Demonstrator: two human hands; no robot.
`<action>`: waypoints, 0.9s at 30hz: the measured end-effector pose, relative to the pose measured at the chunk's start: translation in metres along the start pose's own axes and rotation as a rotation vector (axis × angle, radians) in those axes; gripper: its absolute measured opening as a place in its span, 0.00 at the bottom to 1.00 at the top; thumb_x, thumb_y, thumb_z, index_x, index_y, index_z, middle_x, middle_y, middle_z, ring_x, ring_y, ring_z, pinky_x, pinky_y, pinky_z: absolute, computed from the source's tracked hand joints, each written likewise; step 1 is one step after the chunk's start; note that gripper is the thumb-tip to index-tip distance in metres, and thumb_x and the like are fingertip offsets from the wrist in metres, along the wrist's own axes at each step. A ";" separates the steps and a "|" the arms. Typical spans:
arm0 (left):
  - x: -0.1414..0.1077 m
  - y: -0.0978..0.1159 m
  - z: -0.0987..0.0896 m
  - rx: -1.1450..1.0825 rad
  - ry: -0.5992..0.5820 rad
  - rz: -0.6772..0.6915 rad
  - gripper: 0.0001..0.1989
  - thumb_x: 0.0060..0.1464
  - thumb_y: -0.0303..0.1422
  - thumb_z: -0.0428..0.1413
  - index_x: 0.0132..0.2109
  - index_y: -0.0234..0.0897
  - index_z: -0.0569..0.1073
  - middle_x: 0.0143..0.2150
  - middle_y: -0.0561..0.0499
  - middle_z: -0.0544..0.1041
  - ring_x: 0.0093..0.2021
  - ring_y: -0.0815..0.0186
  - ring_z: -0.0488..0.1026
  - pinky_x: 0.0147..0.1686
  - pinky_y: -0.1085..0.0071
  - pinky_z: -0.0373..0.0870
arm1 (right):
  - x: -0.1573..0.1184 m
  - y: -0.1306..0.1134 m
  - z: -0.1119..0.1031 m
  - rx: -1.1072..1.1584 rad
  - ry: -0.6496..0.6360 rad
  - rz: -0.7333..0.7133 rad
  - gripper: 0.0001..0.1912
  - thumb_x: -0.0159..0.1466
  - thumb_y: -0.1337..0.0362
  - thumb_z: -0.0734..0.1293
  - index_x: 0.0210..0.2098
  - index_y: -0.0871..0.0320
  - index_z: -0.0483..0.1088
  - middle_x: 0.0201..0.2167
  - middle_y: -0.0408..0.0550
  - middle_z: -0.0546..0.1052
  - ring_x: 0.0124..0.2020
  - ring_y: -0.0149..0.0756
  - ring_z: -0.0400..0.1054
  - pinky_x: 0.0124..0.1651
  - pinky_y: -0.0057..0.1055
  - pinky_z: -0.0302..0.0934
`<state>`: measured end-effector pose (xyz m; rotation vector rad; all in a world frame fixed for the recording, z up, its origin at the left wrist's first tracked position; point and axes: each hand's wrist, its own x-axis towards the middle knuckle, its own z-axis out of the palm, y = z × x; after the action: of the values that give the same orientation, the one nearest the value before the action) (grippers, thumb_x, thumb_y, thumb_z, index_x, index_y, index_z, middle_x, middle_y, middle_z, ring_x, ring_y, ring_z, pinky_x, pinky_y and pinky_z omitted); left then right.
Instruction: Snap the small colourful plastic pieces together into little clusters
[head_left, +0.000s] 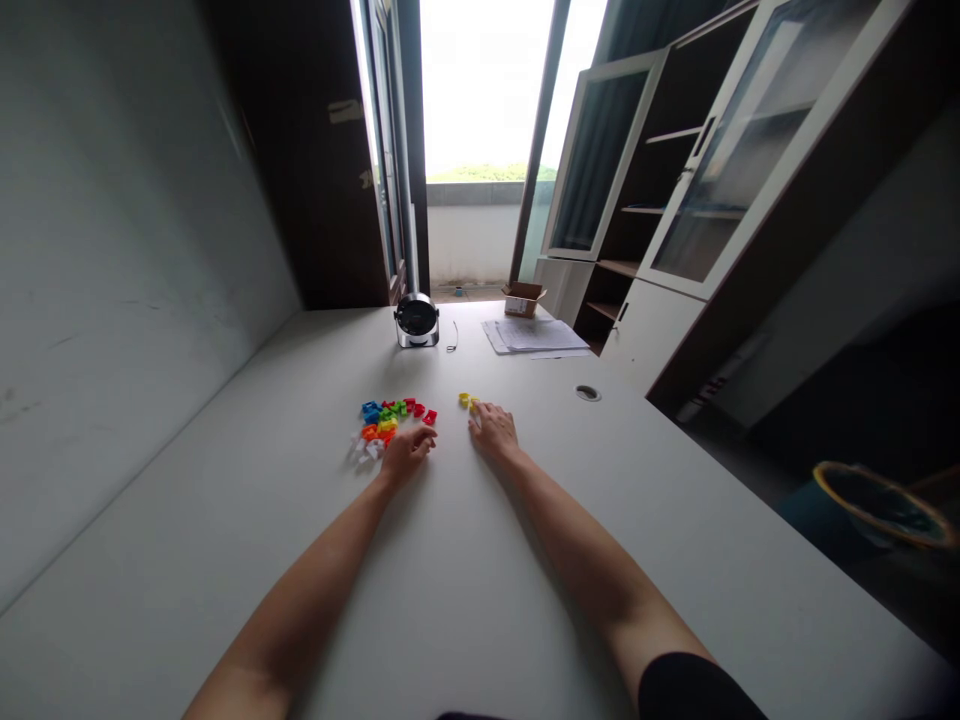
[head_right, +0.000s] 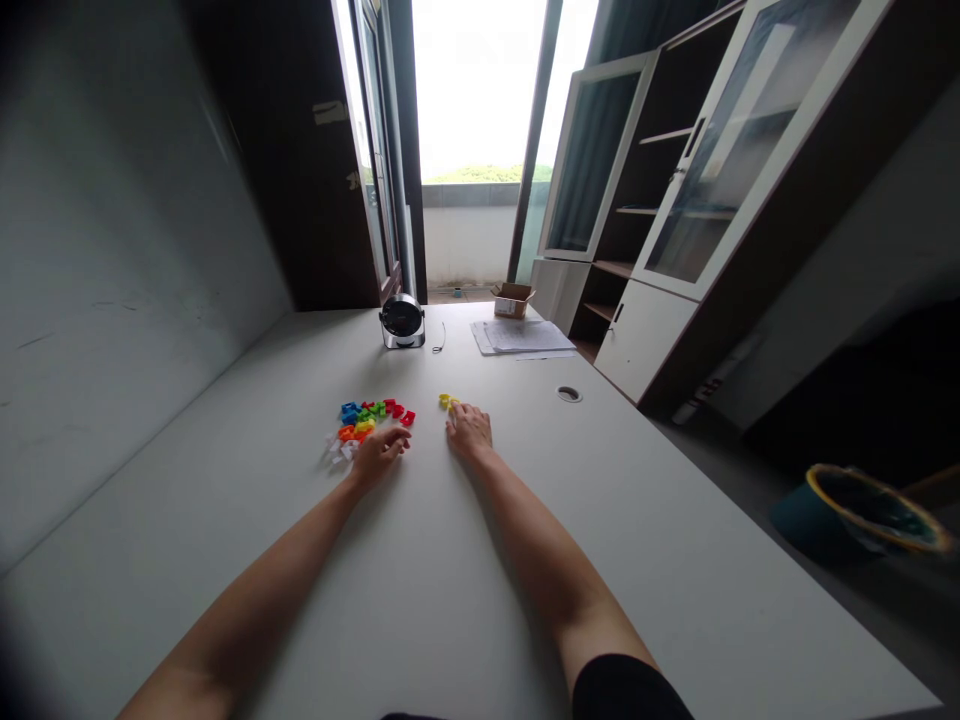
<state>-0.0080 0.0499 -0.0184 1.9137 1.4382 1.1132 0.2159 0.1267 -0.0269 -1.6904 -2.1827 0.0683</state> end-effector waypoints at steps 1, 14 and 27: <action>0.000 0.000 0.000 0.002 0.000 -0.003 0.11 0.57 0.29 0.50 0.43 0.39 0.76 0.34 0.53 0.80 0.31 0.69 0.76 0.34 0.73 0.70 | 0.001 0.001 0.001 0.012 0.004 -0.004 0.22 0.68 0.58 0.61 0.61 0.52 0.62 0.57 0.52 0.71 0.56 0.44 0.62 0.56 0.38 0.51; 0.000 -0.001 0.001 0.037 -0.004 -0.009 0.11 0.57 0.29 0.51 0.42 0.40 0.76 0.33 0.53 0.80 0.31 0.69 0.76 0.34 0.74 0.70 | 0.006 0.006 0.008 0.071 0.014 -0.002 0.24 0.68 0.60 0.60 0.63 0.52 0.60 0.62 0.50 0.67 0.61 0.42 0.60 0.61 0.37 0.51; 0.000 0.001 0.000 0.030 -0.008 -0.006 0.10 0.57 0.30 0.51 0.42 0.40 0.76 0.34 0.54 0.80 0.32 0.69 0.76 0.35 0.74 0.70 | 0.004 0.004 0.002 0.102 -0.001 0.000 0.19 0.67 0.61 0.61 0.57 0.50 0.67 0.59 0.47 0.69 0.57 0.39 0.64 0.61 0.36 0.52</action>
<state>-0.0077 0.0497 -0.0171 1.9313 1.4636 1.0855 0.2186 0.1323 -0.0285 -1.6344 -2.1415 0.1774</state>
